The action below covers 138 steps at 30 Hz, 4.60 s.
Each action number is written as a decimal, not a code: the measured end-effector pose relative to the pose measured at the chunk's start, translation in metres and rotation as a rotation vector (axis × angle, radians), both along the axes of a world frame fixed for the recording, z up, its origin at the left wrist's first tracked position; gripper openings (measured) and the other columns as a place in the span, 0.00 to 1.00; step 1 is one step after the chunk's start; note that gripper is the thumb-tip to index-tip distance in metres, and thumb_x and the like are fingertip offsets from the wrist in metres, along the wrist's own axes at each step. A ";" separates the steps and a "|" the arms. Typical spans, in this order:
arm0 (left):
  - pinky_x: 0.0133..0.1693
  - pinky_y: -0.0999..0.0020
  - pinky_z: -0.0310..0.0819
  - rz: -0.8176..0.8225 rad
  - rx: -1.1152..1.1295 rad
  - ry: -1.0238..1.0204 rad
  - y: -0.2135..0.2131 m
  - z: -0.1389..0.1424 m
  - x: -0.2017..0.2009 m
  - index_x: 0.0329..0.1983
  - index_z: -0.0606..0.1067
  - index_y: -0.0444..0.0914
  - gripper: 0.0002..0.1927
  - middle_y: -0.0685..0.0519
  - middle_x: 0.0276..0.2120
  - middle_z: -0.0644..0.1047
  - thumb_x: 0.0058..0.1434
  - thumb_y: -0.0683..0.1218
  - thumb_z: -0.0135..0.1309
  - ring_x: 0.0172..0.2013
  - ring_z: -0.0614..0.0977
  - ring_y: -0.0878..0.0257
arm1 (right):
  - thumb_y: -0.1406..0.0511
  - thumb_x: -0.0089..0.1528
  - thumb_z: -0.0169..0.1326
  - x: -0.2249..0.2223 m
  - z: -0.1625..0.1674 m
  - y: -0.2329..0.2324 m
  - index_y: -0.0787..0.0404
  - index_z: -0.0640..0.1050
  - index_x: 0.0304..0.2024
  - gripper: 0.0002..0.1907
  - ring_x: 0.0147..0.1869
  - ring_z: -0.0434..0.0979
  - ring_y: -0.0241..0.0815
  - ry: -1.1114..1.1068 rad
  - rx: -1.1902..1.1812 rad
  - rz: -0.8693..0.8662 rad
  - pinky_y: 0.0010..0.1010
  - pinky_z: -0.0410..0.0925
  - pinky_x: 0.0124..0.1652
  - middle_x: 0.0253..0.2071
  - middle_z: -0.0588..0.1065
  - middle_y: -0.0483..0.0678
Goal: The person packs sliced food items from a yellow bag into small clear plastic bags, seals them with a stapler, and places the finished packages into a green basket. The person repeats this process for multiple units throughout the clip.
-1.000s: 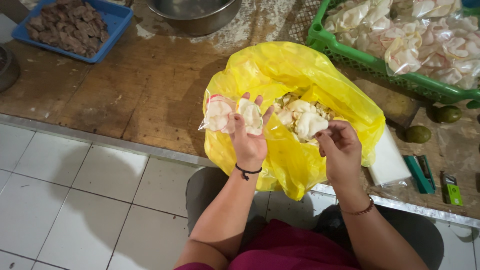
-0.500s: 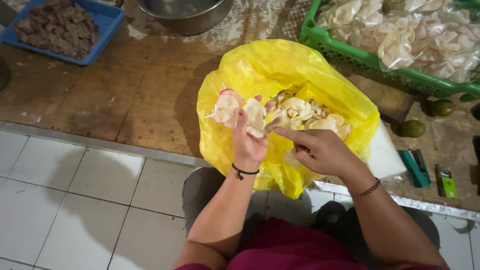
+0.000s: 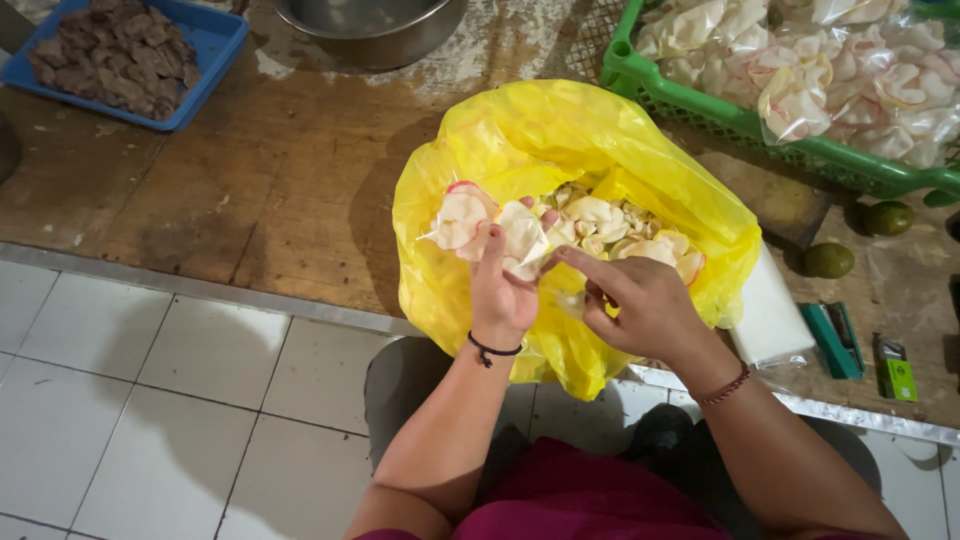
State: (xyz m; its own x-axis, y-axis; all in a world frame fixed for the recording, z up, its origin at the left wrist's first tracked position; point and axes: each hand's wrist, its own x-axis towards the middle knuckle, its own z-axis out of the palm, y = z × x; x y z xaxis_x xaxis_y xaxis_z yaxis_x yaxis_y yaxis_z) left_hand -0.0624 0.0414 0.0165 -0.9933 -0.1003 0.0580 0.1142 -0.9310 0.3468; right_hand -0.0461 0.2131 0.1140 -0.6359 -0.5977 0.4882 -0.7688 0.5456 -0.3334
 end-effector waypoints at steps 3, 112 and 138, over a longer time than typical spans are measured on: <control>0.51 0.47 0.80 0.028 -0.066 0.029 0.002 0.001 0.002 0.69 0.64 0.38 0.26 0.46 0.62 0.71 0.73 0.52 0.52 0.60 0.77 0.45 | 0.69 0.54 0.60 -0.001 0.001 0.000 0.50 0.73 0.61 0.31 0.29 0.77 0.46 0.024 0.091 -0.015 0.40 0.70 0.32 0.26 0.76 0.44; 0.57 0.47 0.75 0.089 0.017 0.055 0.019 -0.010 0.004 0.66 0.67 0.36 0.24 0.48 0.62 0.72 0.71 0.50 0.55 0.61 0.77 0.46 | 0.66 0.69 0.50 0.016 -0.055 -0.013 0.61 0.74 0.50 0.08 0.26 0.71 0.33 -1.215 -1.109 -0.264 0.23 0.65 0.28 0.44 0.79 0.50; 0.56 0.45 0.78 0.041 -0.020 0.092 0.020 0.007 0.013 0.64 0.67 0.35 0.27 0.48 0.60 0.71 0.68 0.53 0.58 0.58 0.77 0.48 | 0.66 0.59 0.63 0.031 -0.027 -0.026 0.64 0.79 0.38 0.09 0.30 0.81 0.38 -0.404 -0.303 -0.303 0.30 0.73 0.34 0.28 0.79 0.51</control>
